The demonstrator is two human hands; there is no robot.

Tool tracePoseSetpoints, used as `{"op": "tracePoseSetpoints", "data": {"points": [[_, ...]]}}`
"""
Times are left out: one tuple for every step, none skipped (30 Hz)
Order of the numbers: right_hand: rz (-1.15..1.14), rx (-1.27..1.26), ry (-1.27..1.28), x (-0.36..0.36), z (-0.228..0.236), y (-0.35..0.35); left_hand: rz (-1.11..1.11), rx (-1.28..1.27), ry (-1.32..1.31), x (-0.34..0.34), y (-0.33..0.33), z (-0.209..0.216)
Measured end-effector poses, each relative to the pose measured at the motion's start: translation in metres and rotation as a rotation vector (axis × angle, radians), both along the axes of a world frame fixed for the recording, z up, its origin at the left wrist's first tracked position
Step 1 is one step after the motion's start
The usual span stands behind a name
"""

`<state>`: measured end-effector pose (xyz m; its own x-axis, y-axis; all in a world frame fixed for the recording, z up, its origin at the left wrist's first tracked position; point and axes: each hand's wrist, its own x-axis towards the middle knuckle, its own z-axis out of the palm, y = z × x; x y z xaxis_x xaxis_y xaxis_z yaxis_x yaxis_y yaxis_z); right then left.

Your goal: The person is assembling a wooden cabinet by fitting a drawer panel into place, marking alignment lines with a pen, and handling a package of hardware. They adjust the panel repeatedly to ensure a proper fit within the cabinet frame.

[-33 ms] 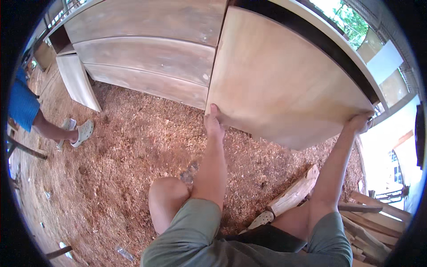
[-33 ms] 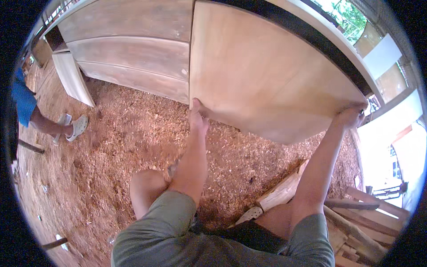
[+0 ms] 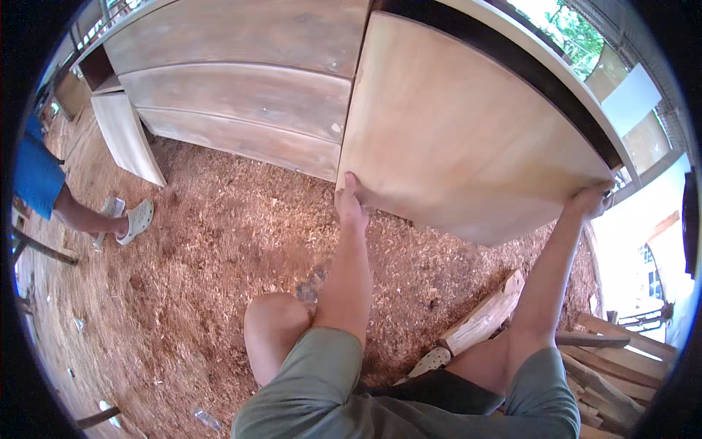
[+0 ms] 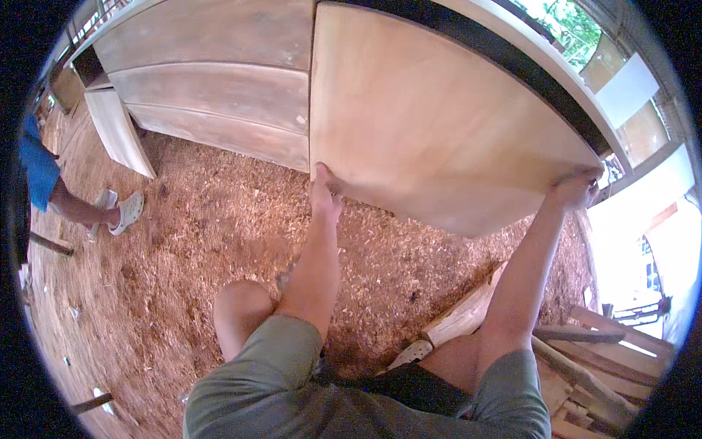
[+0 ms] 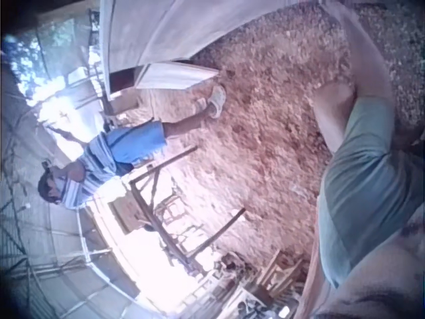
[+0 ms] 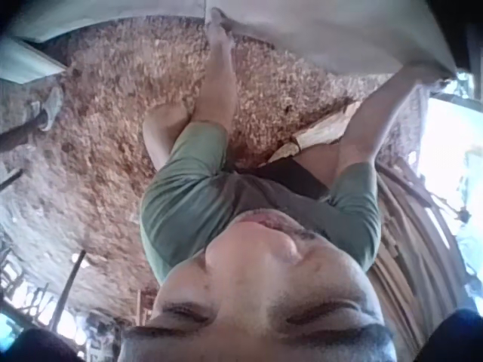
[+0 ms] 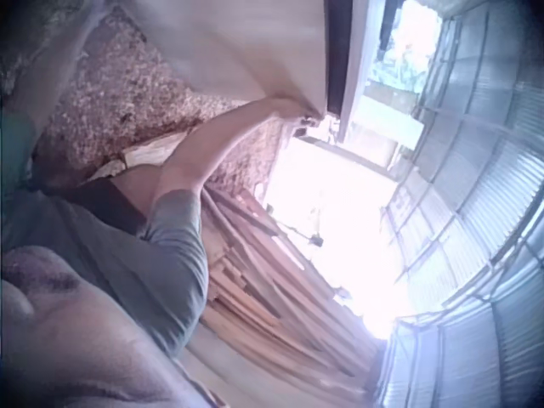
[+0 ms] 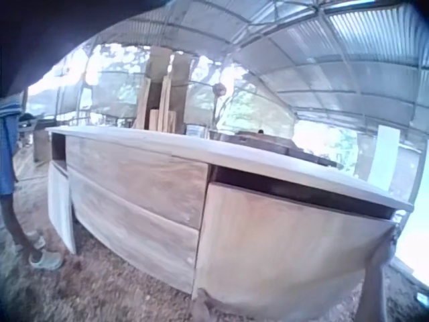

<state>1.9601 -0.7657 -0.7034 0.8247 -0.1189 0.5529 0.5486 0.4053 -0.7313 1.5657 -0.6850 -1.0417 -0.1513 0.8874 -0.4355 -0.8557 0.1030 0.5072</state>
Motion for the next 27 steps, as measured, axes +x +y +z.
{"op": "tracePoseSetpoints", "data": {"points": [[-0.034, -0.029, -0.003, 0.002, -0.001, 0.0, -0.038, -0.046, 0.02, -0.002, -0.001, -0.001], [-0.078, -0.06, 0.003, 0.006, -0.005, -0.002, -0.054, -0.07, 0.03, -0.001, -0.005, 0.009], [-0.115, -0.071, 0.004, 0.01, -0.008, -0.002, -0.07, -0.093, 0.039, 0.001, -0.011, 0.02], [-0.151, -0.077, 0.008, 0.01, -0.006, -0.001, -0.085, -0.111, 0.05, 0.003, -0.014, 0.032], [-0.153, -0.079, 0.011, -0.001, -0.003, 0.008, -0.07, -0.083, 0.093, -0.008, -0.008, 0.022], [-0.076, -0.044, 0.016, -0.012, 0.0, 0.014, -0.053, -0.055, 0.135, -0.021, 0.001, 0.008], [-0.005, -0.016, 0.023, -0.021, 0.0, 0.019, -0.042, -0.037, 0.18, -0.031, 0.007, -0.003], [0.045, 0.004, 0.028, -0.019, -0.003, 0.018, 0.036, -0.072, 0.162, -0.03, 0.004, 0.014], [-0.121, -0.01, 0.02, -0.015, -0.006, 0.02, 0.118, -0.107, 0.143, -0.028, 0.003, 0.031], [-0.099, 0.055, -0.004, -0.007, -0.007, 0.017, 0.2, -0.137, 0.124, -0.026, 0.003, 0.055], [-0.071, 0.119, -0.028, -0.001, -0.006, 0.015, 0.268, -0.133, 0.133, -0.029, 0.01, 0.071], [-0.045, 0.18, -0.051, 0.005, -0.006, 0.011, 0.334, -0.132, 0.144, -0.038, 0.021, 0.086], [0.011, 0.257, -0.07, 0.007, -0.004, 0.01, 0.409, -0.138, 0.164, -0.052, 0.033, 0.094], [-0.023, 0.24, -0.06, 0.002, -0.002, 0.015, 0.375, -0.261, 0.18, -0.08, 0.055, 0.085], [-0.052, 0.221, -0.062, -0.005, 0.005, 0.019, 0.344, -0.387, 0.18, -0.113, 0.081, 0.062], [-0.095, 0.211, -0.059, -0.008, 0.005, 0.027, 0.302, -0.502, 0.183, -0.129, 0.09, 0.064], [-0.081, 0.263, -0.048, -0.013, 0.001, 0.033, 0.298, -0.399, 0.163, -0.142, 0.085, 0.059], [-0.067, 0.315, -0.037, -0.02, -0.002, 0.038, 0.292, -0.296, 0.145, -0.155, 0.075, 0.052], [-0.11, 0.377, -0.048, -0.009, -0.001, 0.032, 0.225, -0.181, 0.12, -0.142, 0.081, 0.054], [-0.155, 0.311, -0.088, -0.008, -0.002, 0.03, 0.137, -0.25, 0.226, -0.147, 0.079, 0.054], [-0.199, 0.244, -0.126, -0.007, -0.002, 0.028, 0.051, -0.318, 0.335, -0.158, 0.077, 0.057], [-0.231, 0.173, -0.171, -0.007, -0.002, 0.03, -0.026, -0.393, 0.434, -0.163, 0.071, 0.058], [-0.263, 0.101, -0.215, -0.006, -0.003, 0.031, 0.044, -0.443, 0.364, -0.163, 0.069, 0.06], [-0.22, 0.129, -0.215, -0.006, -0.007, 0.037, 0.025, -0.459, 0.387, -0.166, 0.064, 0.061], [-0.197, 0.159, -0.224, 0.003, -0.01, 0.041, -0.013, -0.469, 0.409, -0.162, 0.063, 0.062], [-0.174, 0.184, -0.23, -0.001, -0.008, 0.037, -0.053, -0.482, 0.436, -0.154, 0.057, 0.068], [-0.112, 0.247, -0.226, -0.008, -0.009, 0.036, -0.172, -0.411, 0.382, -0.148, 0.046, 0.074]]}}
